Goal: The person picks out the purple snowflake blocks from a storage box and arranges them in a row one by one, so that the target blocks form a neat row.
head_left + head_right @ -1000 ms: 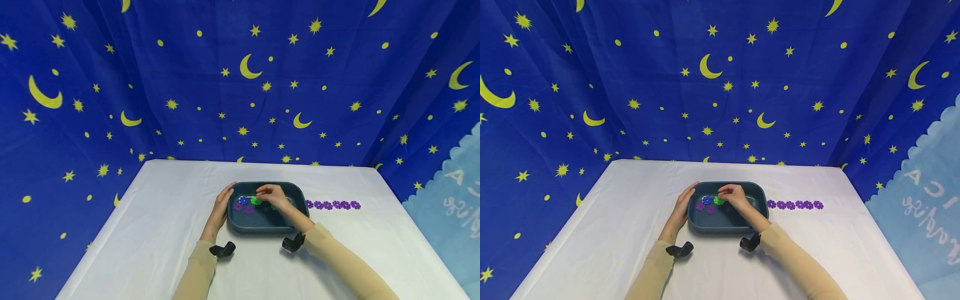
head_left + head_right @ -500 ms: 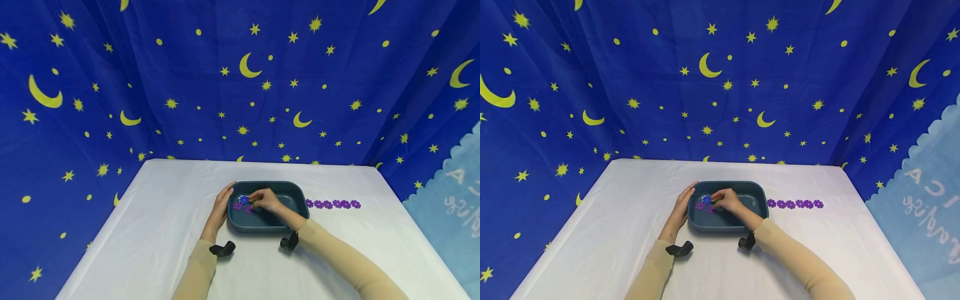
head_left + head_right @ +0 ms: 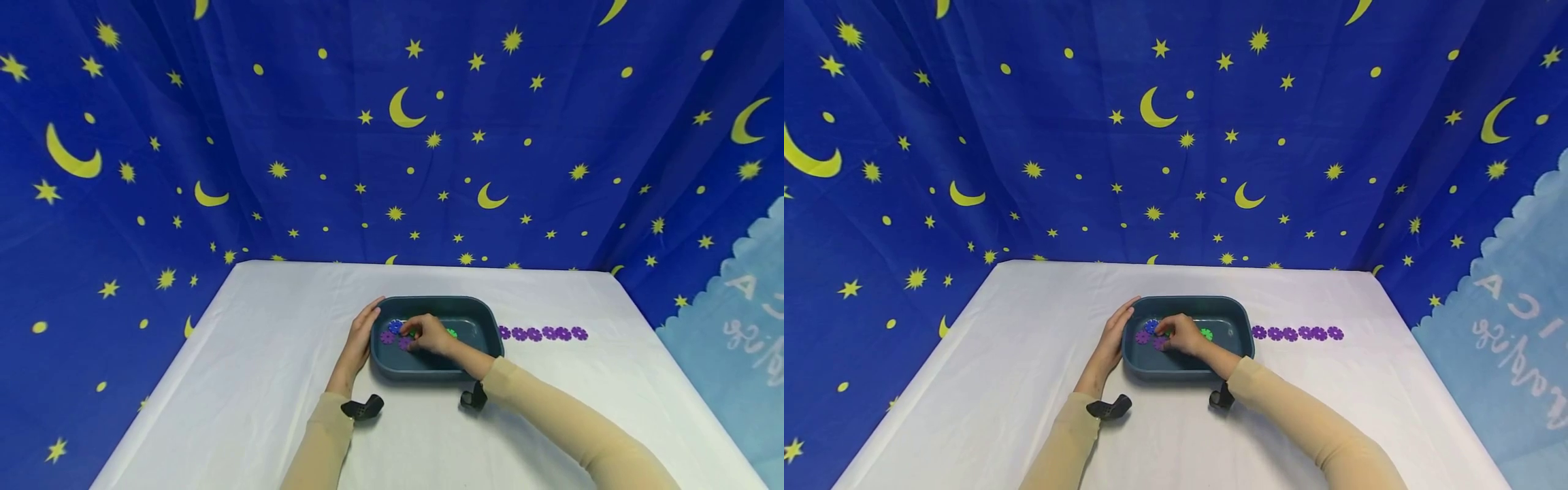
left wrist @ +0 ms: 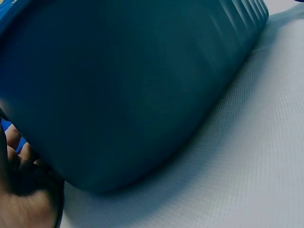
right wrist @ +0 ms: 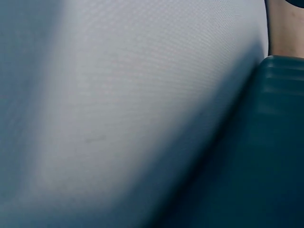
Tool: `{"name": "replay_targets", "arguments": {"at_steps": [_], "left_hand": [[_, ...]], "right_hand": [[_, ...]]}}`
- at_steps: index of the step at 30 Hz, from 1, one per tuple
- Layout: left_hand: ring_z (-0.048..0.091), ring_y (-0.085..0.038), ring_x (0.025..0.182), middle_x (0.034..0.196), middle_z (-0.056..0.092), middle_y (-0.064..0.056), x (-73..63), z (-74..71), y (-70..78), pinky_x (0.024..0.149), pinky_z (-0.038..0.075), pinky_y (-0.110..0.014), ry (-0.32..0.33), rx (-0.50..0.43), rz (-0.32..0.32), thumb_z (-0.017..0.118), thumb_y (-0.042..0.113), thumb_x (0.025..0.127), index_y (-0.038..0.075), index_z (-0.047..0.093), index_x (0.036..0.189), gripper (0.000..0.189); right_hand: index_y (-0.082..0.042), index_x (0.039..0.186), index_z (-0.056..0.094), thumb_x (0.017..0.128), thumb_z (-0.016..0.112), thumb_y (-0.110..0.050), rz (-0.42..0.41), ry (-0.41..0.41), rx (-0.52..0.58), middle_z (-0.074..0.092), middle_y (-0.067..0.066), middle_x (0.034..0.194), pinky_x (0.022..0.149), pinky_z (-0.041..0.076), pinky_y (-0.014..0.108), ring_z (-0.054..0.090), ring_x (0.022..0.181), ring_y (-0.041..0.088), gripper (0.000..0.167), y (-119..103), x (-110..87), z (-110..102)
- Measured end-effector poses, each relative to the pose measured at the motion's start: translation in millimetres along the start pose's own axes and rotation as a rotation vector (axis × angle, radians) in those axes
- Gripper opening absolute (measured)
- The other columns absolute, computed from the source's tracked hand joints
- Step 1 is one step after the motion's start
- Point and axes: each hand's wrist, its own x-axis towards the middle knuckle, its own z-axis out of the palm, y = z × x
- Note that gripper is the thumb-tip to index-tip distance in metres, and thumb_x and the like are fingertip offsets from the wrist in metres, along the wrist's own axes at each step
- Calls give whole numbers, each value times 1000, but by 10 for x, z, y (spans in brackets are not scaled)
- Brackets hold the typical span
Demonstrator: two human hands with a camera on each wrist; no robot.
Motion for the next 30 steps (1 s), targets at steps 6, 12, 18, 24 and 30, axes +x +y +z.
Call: {"name": "replay_targets", "arguments": {"at_steps": [6,12,18,24,30], "left_hand": [[27,-27,144,154,31,-13,-9,3,-11,121,20,-43,18,10,17,40,23,103,3,37,145,47],[27,-27,144,154,32,-14,-2,8,-25,121,20,-43,23,14,34,41,22,102,3,38,145,47],[29,-27,143,153,34,-14,3,16,-31,120,21,-42,32,12,30,41,22,102,2,38,144,47],[31,-26,142,153,34,-13,24,18,-50,120,23,-42,21,15,23,42,24,102,3,37,145,48],[31,-25,142,152,36,-14,9,5,-42,120,22,-41,30,27,37,43,24,102,4,39,144,47]], "right_hand": [[6,94,71,69,78,5,-5,12,-19,65,16,86,60,43,14,48,69,4,25,8,-11,10],[8,86,72,71,77,4,12,68,23,62,15,78,56,46,14,48,67,2,16,18,-4,9],[13,89,70,78,70,5,115,111,162,69,22,82,56,55,21,56,61,1,14,3,-17,-14],[20,96,65,79,67,10,222,201,357,69,12,76,63,58,22,59,63,1,19,-9,-66,-87],[19,98,64,80,68,8,243,298,382,69,7,75,66,59,28,59,64,2,21,-36,-150,-230]]}}
